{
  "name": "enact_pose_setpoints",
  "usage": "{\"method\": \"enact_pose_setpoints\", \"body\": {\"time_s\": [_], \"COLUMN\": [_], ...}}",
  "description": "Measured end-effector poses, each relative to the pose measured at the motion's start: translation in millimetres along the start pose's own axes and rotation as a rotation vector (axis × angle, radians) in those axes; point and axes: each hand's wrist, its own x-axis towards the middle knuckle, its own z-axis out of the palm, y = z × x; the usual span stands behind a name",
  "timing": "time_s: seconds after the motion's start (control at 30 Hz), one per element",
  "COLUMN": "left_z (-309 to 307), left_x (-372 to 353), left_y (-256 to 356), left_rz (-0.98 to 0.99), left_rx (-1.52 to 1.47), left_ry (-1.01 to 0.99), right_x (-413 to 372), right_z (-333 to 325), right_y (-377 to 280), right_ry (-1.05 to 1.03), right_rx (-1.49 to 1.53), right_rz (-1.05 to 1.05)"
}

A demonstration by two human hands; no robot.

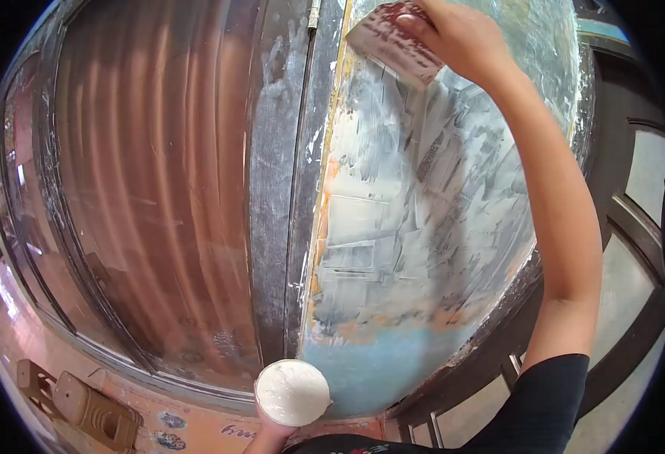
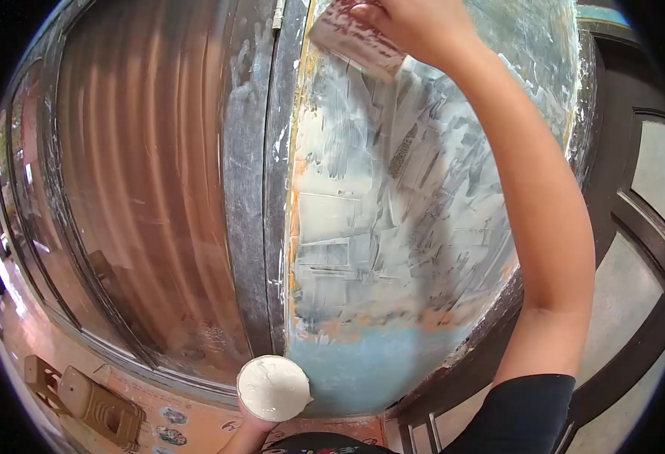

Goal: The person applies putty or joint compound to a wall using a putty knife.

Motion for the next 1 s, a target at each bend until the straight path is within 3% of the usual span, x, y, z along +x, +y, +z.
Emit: {"method": "enact_pose_setpoints", "body": {"time_s": [0.2,0.3,0.37,0.4,0.47,0.5,0.57,0.6,0.67,0.73,0.8,0.9,0.93,1.0], "left_z": [9.1,15.8,3.7,14.7,37.6,40.5,42.4,33.5,20.3,20.2,30.1,36.0,32.1,14.3], "left_x": [-1.1,6.5,14.2,13.2,11.3,10.3,6.8,6.7,8.8,7.0,8.6,16.0,20.2,26.1], "left_y": [-6.1,-11.0,-13.4,-15.4,-21.1,-22.0,-23.9,-23.2,-23.5,-25.7,-28.7,-35.2,-37.4,-40.9], "left_rz": [0.121,0.08,0.165,0.164,-0.007,-0.005,-0.008,-0.006,0.175,0.174,0.124,0.059,0.053,0.128], "left_rx": [0.359,0.257,0.636,0.642,0.009,0.009,-0.061,-0.061,0.505,0.546,0.339,0.133,0.139,0.421], "left_ry": [0.039,0.002,0.024,0.023,-0.128,-0.129,-0.082,-0.083,0.036,0.029,0.025,0.005,0.003,0.093], "right_x": [-16.9,-19.7,-15.8,-14.7,-12.4,-10.9,-17.1,-19.9,-27.4,-37.5,-45.0,-43.8,-42.7,-38.7], "right_z": [11.4,28.7,40.6,40.4,38.3,27.5,14.5,9.7,-7.8,-21.4,-24.6,-8.7,-6.7,-1.4], "right_y": [14.5,3.9,13.7,22.6,59.9,74.9,99.6,106.4,105.7,100.8,109.7,132.7,129.1,121.4], "right_ry": [0.13,-0.064,-0.081,-0.114,0.062,0.064,0.285,0.286,0.596,0.597,0.593,0.723,0.723,0.713], "right_rx": [0.026,0.09,-0.015,-0.053,-0.047,-0.063,-0.027,-0.026,0.23,0.054,-0.13,-0.286,-0.293,-0.259], "right_rz": [0.031,0.033,0.095,0.165,0.252,0.332,0.332,0.331,0.228,0.293,0.361,0.001,0.005,0.12]}}
